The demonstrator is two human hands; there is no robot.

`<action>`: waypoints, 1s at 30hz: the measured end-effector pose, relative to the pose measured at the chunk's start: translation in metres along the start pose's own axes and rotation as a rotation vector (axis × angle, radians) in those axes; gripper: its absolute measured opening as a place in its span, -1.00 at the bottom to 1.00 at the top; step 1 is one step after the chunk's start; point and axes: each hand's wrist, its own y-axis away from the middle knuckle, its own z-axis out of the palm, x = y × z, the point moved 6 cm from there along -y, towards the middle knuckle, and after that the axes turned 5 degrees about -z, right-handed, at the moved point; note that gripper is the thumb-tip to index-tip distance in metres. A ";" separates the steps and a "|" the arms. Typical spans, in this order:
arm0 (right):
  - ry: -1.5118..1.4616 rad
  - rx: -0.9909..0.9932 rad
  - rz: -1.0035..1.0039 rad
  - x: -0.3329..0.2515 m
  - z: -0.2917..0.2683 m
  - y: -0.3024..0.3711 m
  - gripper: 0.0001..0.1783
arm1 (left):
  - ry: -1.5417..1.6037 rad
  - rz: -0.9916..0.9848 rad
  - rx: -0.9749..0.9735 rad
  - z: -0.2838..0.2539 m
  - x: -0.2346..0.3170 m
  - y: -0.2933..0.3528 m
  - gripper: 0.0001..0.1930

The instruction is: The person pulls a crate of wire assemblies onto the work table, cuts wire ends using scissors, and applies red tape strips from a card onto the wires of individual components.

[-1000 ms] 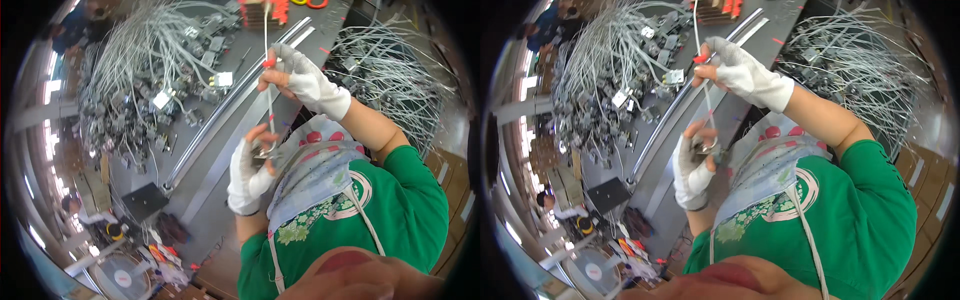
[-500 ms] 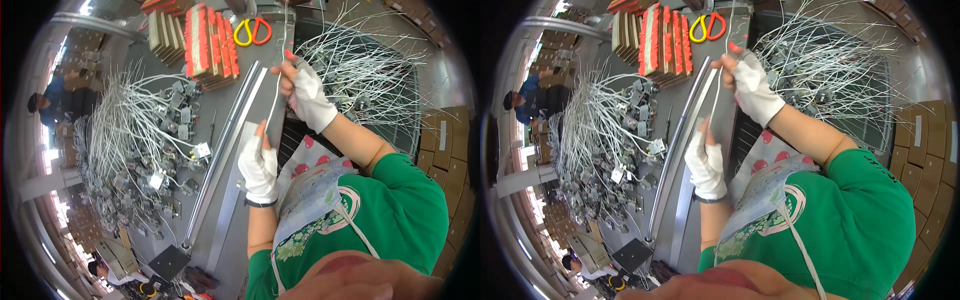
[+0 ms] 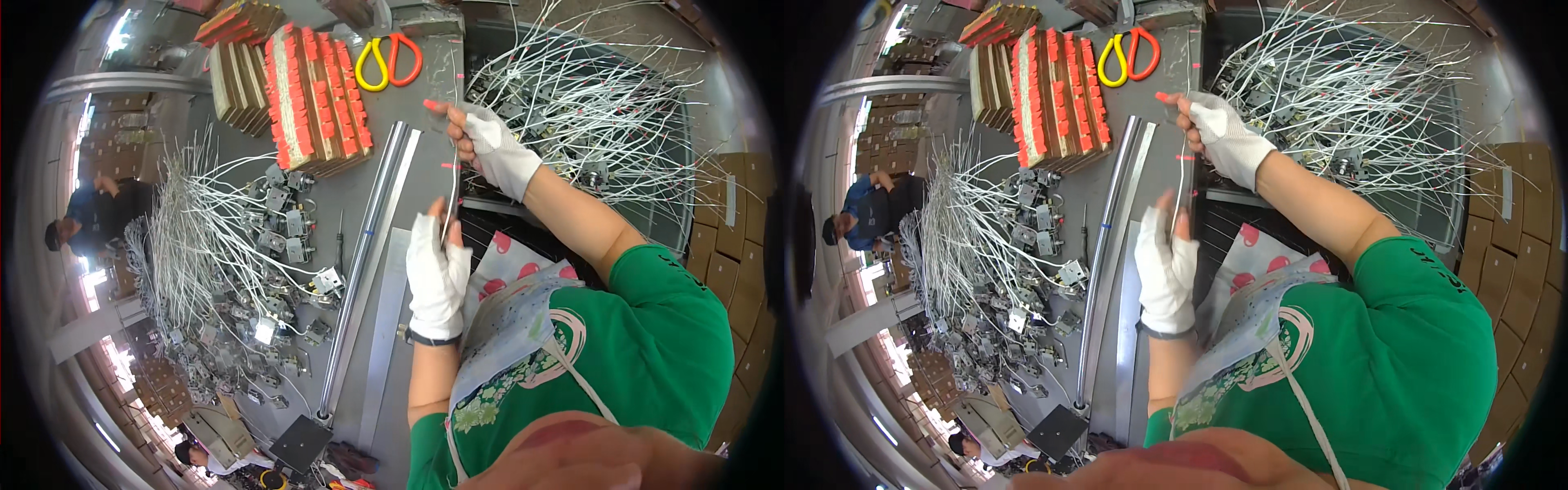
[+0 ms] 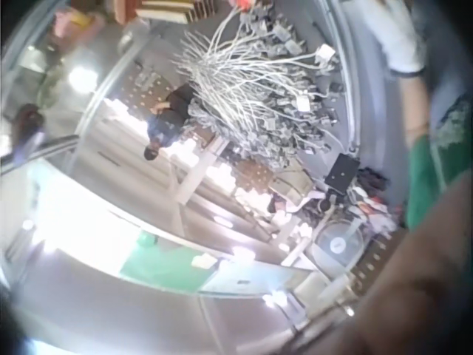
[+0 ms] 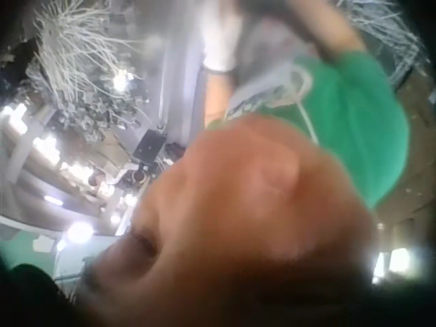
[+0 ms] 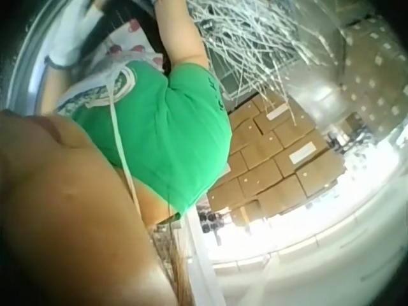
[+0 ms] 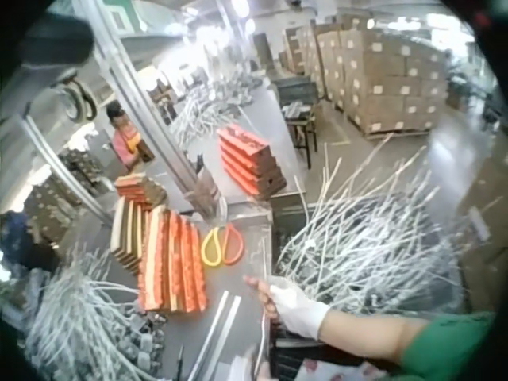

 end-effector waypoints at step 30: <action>0.059 0.094 0.218 0.021 -0.007 0.060 -0.73 | -0.140 0.170 0.130 0.026 0.001 -0.003 -0.58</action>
